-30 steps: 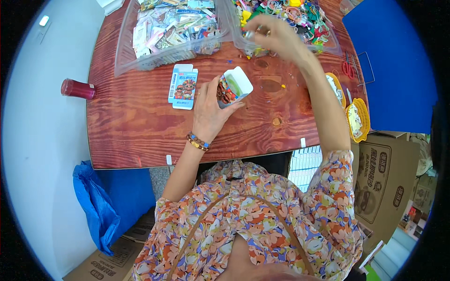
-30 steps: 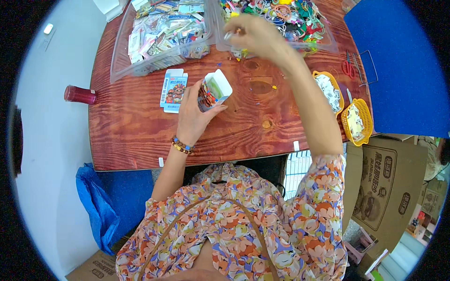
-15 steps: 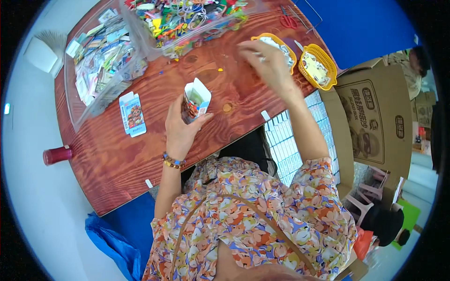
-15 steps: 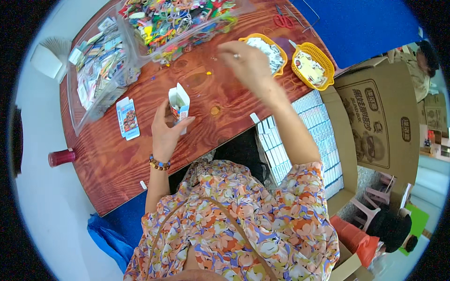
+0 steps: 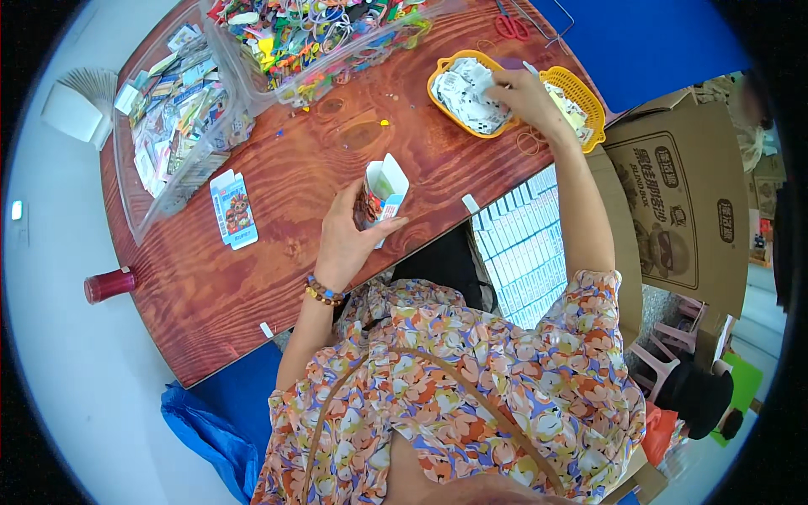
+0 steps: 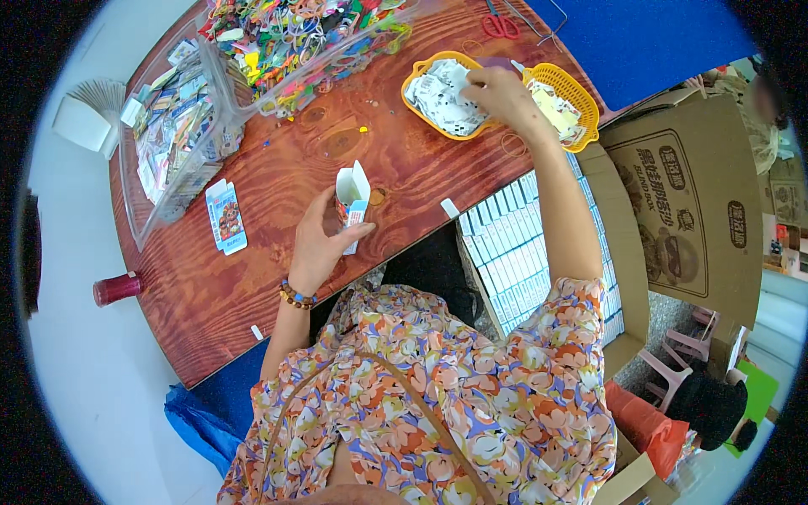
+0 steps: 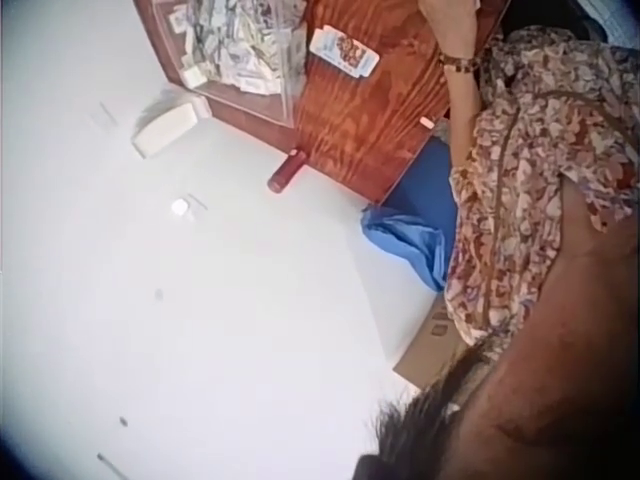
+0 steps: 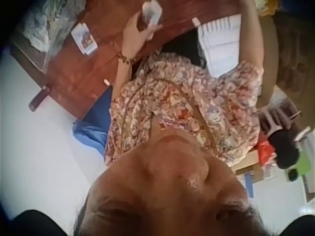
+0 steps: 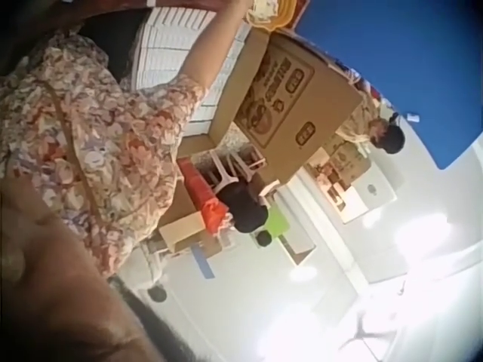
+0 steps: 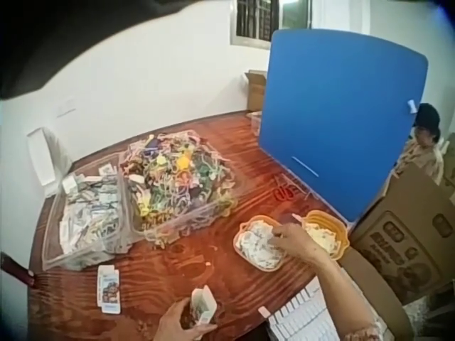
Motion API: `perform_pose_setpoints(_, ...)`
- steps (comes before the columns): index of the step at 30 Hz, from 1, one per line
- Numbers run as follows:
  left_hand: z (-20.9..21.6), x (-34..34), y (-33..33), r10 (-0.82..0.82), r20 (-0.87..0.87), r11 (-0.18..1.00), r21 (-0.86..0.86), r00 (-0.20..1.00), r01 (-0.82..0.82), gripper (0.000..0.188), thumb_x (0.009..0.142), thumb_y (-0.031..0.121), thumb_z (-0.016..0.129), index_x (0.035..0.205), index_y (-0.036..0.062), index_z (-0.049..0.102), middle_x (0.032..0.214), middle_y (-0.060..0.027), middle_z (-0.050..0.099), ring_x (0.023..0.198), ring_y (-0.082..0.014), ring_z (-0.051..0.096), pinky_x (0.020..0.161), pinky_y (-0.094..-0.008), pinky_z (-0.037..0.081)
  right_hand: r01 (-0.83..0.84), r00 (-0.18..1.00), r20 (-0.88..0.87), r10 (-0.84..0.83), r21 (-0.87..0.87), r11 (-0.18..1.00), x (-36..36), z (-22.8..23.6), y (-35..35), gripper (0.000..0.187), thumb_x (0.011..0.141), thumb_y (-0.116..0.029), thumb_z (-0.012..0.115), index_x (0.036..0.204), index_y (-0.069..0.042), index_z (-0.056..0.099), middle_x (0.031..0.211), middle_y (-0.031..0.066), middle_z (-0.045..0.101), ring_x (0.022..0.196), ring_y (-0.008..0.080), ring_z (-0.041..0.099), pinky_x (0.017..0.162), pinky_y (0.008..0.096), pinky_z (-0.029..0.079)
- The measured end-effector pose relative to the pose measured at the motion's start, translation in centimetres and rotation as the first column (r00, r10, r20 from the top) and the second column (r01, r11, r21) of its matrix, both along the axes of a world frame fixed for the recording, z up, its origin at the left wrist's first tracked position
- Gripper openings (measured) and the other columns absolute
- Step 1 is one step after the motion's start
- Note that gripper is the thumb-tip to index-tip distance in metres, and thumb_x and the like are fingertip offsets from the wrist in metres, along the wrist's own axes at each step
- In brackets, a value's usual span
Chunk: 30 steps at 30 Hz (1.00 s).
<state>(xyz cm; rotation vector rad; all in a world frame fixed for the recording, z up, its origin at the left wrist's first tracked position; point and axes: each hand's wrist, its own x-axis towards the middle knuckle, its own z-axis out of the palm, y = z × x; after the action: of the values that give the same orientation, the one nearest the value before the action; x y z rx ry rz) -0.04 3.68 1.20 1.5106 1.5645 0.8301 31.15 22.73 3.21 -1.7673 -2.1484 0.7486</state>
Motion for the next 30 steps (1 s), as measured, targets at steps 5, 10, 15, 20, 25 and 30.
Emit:
perform_pose_setpoints(5,0.2,0.7,1.3,-0.025,-0.151,0.979,0.196,0.988,0.055,0.082,0.07,0.039,0.087,0.131,-0.0023,0.052,0.117,-0.0179,0.06,0.108,-0.033,0.061,0.091,-0.0407,0.051,0.082,0.873,-0.467,-0.14,-0.142,0.986,0.0,1.2,-0.7,0.015,0.087,-0.019,0.07,0.091,-0.005,0.071,0.068,0.0001,0.059,0.059,0.0055,0.05,0.052,0.0228,0.033)
perform_pose_setpoints(10,0.6,2.6,3.1,0.077,-0.403,0.912,0.397,0.912,0.098,0.079,0.068,0.039,0.086,0.13,0.0052,0.05,0.109,-0.0144,0.057,0.1,-0.0357,0.06,0.082,-0.045,0.052,-0.023,0.731,-0.669,-0.133,-0.219,0.976,-4.7,3.7,-4.9,0.013,0.087,-0.016,0.072,0.096,-0.007,0.071,0.071,-0.0028,0.06,0.055,0.0,0.047,0.048,0.0165,0.031)
perform_pose_setpoints(15,1.0,3.5,3.3,0.085,-0.407,0.934,0.351,0.91,0.07,0.078,0.066,0.038,0.087,0.129,0.0074,0.051,0.108,-0.0131,0.056,0.1,-0.0349,0.061,0.077,-0.0465,0.053,-0.118,0.853,-0.52,0.045,-0.108,0.987,-9.1,4.3,-8.5,0.017,0.087,-0.012,0.072,0.101,-0.002,0.069,0.073,-0.001,0.064,0.057,0.0008,0.05,0.047,0.0183,0.036)
perform_pose_setpoints(20,0.8,3.5,3.3,0.114,-0.415,0.94,0.34,0.903,0.037,0.078,0.066,0.038,0.087,0.127,0.0062,0.05,0.108,-0.0144,0.056,0.1,-0.0358,0.061,0.077,-0.0463,0.053,-0.119,0.937,-0.346,0.049,-0.184,0.976,-9.5,6.6,-9.8,0.028,0.09,-0.01,0.068,0.116,0.001,0.068,0.079,0.0024,0.068,0.058,0.0039,0.054,0.052,0.0216,0.045)
perform_pose_setpoints(25,0.1,3.1,3.5,0.094,-0.259,0.949,0.314,0.961,-0.008,0.076,0.068,0.034,0.088,0.128,0.0035,0.053,0.112,-0.0142,0.059,0.101,-0.0318,0.062,0.082,-0.0412,0.054,0.006,0.867,-0.498,0.005,0.02,1.0,-6.8,5.6,-9.4,0.023,0.093,-0.012,0.065,0.111,0.0,0.071,0.085,0.0039,0.071,0.058,0.0061,0.058,0.053,0.0223,0.047)
perform_pose_setpoints(30,-1.0,1.8,3.0,0.156,0.224,0.988,-0.053,0.962,-0.148,0.079,0.07,0.03,0.088,0.13,-0.0044,0.051,0.115,-0.0164,0.059,0.106,-0.0302,0.06,0.091,-0.0396,0.049,0.355,0.898,-0.342,-0.278,0.188,0.916,4.0,2.6,-4.5,0.024,0.092,-0.015,0.063,0.11,-0.001,0.071,0.096,0.0049,0.073,0.07,0.0122,0.068,0.061,0.0242,0.05)
